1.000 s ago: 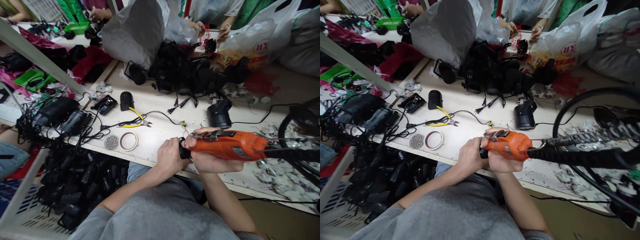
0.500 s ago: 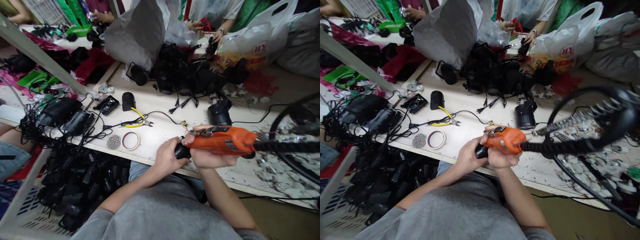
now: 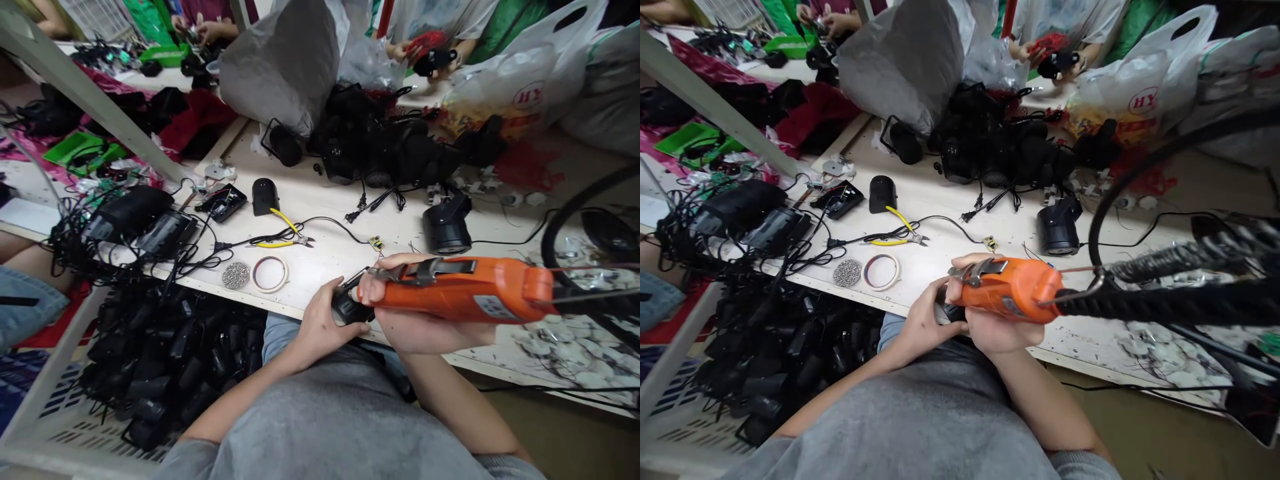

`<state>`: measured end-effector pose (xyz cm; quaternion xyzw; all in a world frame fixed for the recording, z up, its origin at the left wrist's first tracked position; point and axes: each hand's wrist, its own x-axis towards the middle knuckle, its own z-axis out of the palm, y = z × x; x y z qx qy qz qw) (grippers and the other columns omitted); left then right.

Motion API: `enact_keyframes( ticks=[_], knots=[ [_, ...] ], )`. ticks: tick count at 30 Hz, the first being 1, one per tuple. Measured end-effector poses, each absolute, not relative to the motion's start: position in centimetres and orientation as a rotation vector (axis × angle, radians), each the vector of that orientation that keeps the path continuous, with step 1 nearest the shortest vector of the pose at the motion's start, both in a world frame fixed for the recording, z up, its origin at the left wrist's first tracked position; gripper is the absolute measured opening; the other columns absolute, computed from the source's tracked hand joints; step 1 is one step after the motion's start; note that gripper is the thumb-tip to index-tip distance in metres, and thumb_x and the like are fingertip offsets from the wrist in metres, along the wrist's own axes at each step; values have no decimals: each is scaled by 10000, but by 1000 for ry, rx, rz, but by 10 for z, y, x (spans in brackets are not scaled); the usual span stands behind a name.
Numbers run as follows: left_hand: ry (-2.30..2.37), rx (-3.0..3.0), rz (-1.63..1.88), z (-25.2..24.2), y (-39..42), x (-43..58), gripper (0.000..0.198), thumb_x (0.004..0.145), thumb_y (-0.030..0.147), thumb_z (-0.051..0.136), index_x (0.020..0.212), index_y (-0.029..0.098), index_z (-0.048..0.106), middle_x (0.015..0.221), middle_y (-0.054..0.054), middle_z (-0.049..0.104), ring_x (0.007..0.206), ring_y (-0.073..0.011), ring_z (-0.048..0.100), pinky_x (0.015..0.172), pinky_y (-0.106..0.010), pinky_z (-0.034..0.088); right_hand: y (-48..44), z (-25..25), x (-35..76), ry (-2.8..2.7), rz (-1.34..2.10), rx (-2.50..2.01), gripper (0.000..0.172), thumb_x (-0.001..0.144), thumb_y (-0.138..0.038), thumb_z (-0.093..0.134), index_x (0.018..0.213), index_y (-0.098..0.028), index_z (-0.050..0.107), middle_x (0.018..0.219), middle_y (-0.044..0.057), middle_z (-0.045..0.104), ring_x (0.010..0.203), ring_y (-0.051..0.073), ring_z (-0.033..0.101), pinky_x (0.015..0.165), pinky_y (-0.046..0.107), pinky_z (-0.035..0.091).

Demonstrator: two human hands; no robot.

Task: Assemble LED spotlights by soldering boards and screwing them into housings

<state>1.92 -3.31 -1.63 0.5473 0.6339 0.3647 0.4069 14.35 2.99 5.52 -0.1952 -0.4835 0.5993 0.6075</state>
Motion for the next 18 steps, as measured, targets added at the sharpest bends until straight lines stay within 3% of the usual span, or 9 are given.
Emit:
enact_keyframes(
  ticks=[5, 10, 13, 15, 18],
  knots=[
    [1611, 1305, 991, -22, -39, 23, 701, 616, 253, 847, 1234, 216, 518, 1257, -72, 657, 1181, -259, 631, 1042, -444, 500, 29, 51, 134, -1127, 1431, -490, 727, 699, -878, 479, 949, -240, 723, 594, 26, 575, 486, 211, 550, 441, 381, 471],
    [1651, 1335, 1030, -29, -40, 28, 681, 590, 267, 836, 1196, 216, 529, 1163, -61, 681, 1089, -253, 660, 959, -420, 539, 33, 50, 122, -1073, 1462, -538, 593, 725, -800, 557, 908, -242, 637, 811, 50, 663, 498, 191, 590, 415, 351, 475],
    [1664, 1354, 1086, -34, -41, 30, 672, 600, 287, 814, 1199, 205, 519, 1129, -71, 683, 1045, -246, 670, 928, -405, 548, 34, 44, 116, -1061, 1421, -529, 554, 758, -781, 530, 898, -252, 614, 823, 41, 657, 485, 176, 570, 394, 331, 451],
    [1678, 1354, 1080, -36, -41, 30, 624, 618, 295, 790, 1177, 209, 527, 1113, -67, 685, 1020, -241, 674, 910, -401, 553, 30, 37, 116, -1072, 1380, -533, 586, 746, -806, 494, 909, -259, 627, 782, 34, 640, 473, 177, 555, 403, 347, 464],
    [1683, 1374, 1056, -38, -41, 29, 545, 621, 278, 766, 1117, 218, 550, 1088, -51, 689, 997, -238, 672, 896, -402, 552, 20, 27, 122, -1198, 1340, -660, 771, 640, -951, 417, 931, -274, 644, 696, 22, 588, 511, 205, 561, 460, 394, 498]
  ],
)
